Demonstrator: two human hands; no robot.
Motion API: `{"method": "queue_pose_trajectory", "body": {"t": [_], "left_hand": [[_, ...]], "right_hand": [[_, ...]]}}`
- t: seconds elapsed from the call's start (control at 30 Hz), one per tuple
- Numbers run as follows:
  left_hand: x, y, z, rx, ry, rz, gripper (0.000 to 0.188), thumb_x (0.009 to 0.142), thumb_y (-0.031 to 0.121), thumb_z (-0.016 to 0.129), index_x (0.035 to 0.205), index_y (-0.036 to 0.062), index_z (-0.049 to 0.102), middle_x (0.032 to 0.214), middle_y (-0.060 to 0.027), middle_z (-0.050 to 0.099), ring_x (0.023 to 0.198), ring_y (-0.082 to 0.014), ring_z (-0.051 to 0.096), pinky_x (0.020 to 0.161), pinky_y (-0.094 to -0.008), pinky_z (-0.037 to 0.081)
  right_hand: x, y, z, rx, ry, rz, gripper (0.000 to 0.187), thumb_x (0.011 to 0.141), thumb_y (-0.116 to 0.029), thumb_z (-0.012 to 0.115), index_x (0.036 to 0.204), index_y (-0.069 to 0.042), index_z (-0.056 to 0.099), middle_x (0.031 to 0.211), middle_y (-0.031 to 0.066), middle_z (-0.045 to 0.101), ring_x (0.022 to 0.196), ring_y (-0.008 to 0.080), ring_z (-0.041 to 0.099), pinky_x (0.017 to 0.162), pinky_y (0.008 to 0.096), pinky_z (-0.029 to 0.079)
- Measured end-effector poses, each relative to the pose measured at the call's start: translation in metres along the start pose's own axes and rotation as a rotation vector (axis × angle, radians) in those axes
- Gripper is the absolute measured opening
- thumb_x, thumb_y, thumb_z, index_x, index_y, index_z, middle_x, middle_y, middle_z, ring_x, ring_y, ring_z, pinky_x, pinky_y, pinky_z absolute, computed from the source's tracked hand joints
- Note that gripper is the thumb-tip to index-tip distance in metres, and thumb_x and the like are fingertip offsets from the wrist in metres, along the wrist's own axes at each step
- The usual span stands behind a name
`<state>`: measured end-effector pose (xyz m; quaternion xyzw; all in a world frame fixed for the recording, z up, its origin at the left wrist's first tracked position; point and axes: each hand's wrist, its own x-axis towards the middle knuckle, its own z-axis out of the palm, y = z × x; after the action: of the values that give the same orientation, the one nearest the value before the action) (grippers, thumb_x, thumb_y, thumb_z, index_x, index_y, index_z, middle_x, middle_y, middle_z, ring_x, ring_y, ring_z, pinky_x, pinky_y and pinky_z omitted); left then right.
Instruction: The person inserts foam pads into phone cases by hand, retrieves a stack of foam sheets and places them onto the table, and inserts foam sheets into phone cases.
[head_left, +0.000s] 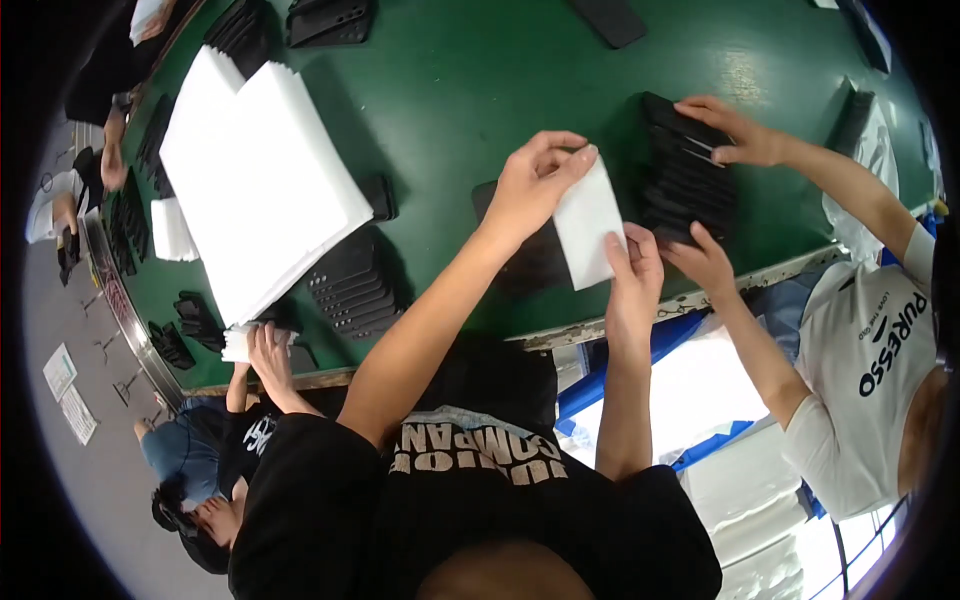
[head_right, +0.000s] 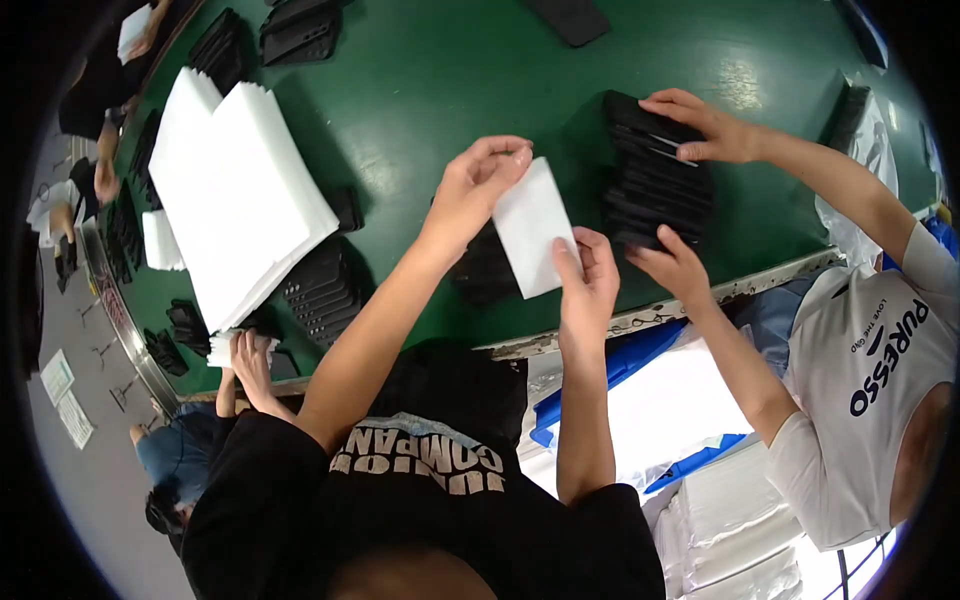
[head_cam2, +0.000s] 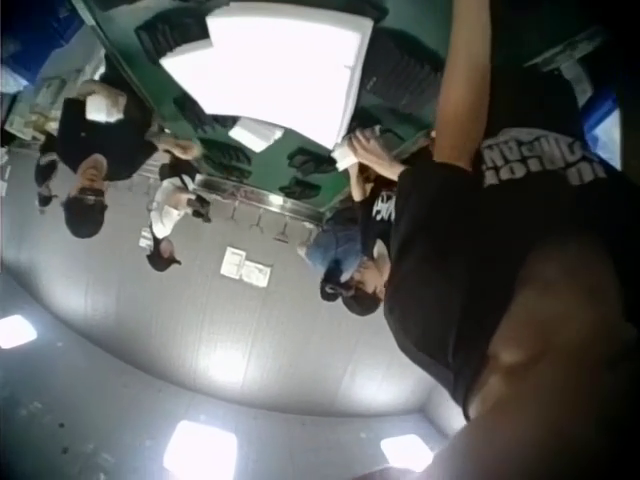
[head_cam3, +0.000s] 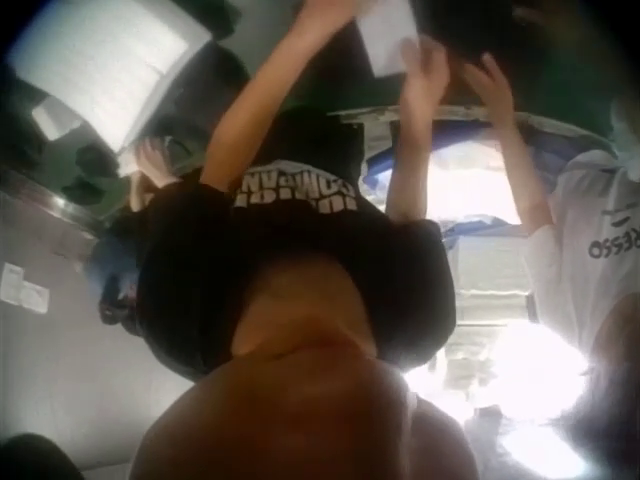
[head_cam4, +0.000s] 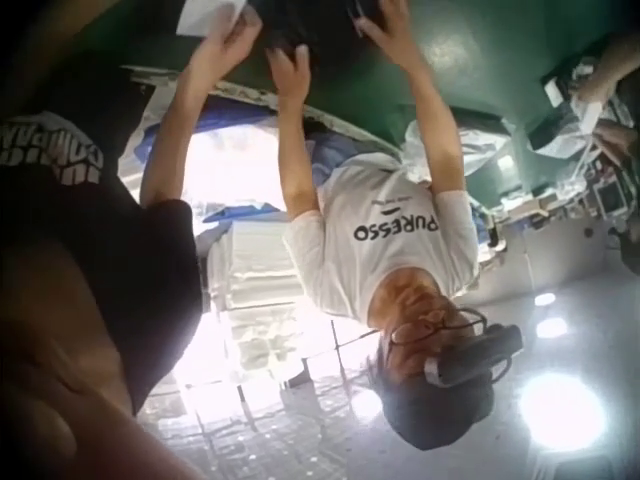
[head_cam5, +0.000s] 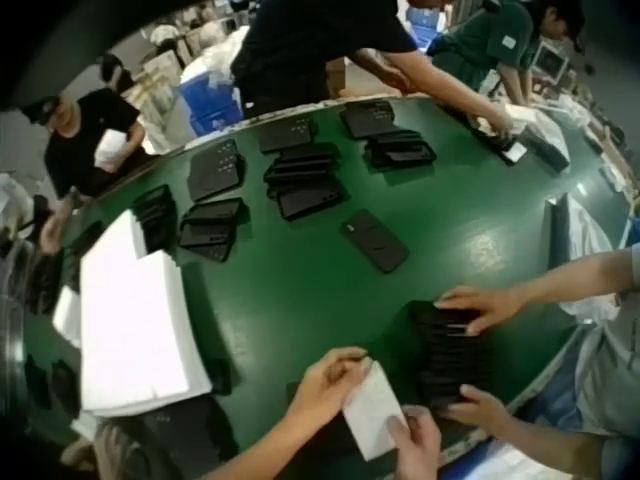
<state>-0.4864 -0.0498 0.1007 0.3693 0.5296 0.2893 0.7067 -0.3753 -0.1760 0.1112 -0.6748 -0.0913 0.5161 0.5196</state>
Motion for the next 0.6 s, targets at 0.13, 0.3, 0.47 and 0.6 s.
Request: {"method": "queue_pose_trajectory", "body": {"t": [0.13,0.3,0.47,0.6], "left_hand": [[-0.072,-0.007,-0.043,-0.146,0.205,-0.109,0.020,0.092,0.012,0.062,0.109,-0.0001,0.062,0.083,-0.0047,0.065,0.069,-0.0097,0.055,0.064,-0.0199,0.045],[-0.128,-0.002,-0.079,-0.389,0.326,-0.087,0.018,0.091,0.013,0.064,0.104,0.0002,0.063,0.082,-0.0047,0.065,0.071,-0.0094,0.057,0.066,-0.0203,0.047],[-0.160,-0.040,-0.101,-0.350,0.356,-0.123,0.014,0.089,0.010,0.066,0.099,0.0011,0.063,0.082,-0.0055,0.065,0.071,-0.0102,0.060,0.065,-0.0203,0.049],[-0.179,-0.067,-0.107,-0.403,0.369,-0.291,0.013,0.088,0.009,0.067,0.098,0.0006,0.064,0.081,-0.0061,0.066,0.070,-0.0110,0.061,0.063,-0.0201,0.049]], "right_hand": [[-0.026,-0.008,0.034,-0.171,-0.191,0.031,0.027,0.090,-0.005,0.061,0.115,0.003,0.054,0.102,0.0111,0.061,0.091,0.0133,0.055,0.083,0.0231,0.043],[-0.039,-0.012,0.036,0.087,-0.173,0.093,0.028,0.088,-0.007,0.066,0.112,0.005,0.059,0.099,0.0114,0.064,0.089,0.0120,0.057,0.079,0.0206,0.044],[-0.052,0.002,0.038,-0.323,-0.162,0.002,0.029,0.088,-0.009,0.067,0.112,0.007,0.060,0.098,0.0114,0.065,0.085,0.0120,0.059,0.077,0.0191,0.044],[-0.041,0.040,0.011,-0.357,-0.182,0.107,0.030,0.089,-0.010,0.067,0.112,0.009,0.060,0.096,0.0109,0.065,0.083,0.0116,0.059,0.075,0.0185,0.045]]}}
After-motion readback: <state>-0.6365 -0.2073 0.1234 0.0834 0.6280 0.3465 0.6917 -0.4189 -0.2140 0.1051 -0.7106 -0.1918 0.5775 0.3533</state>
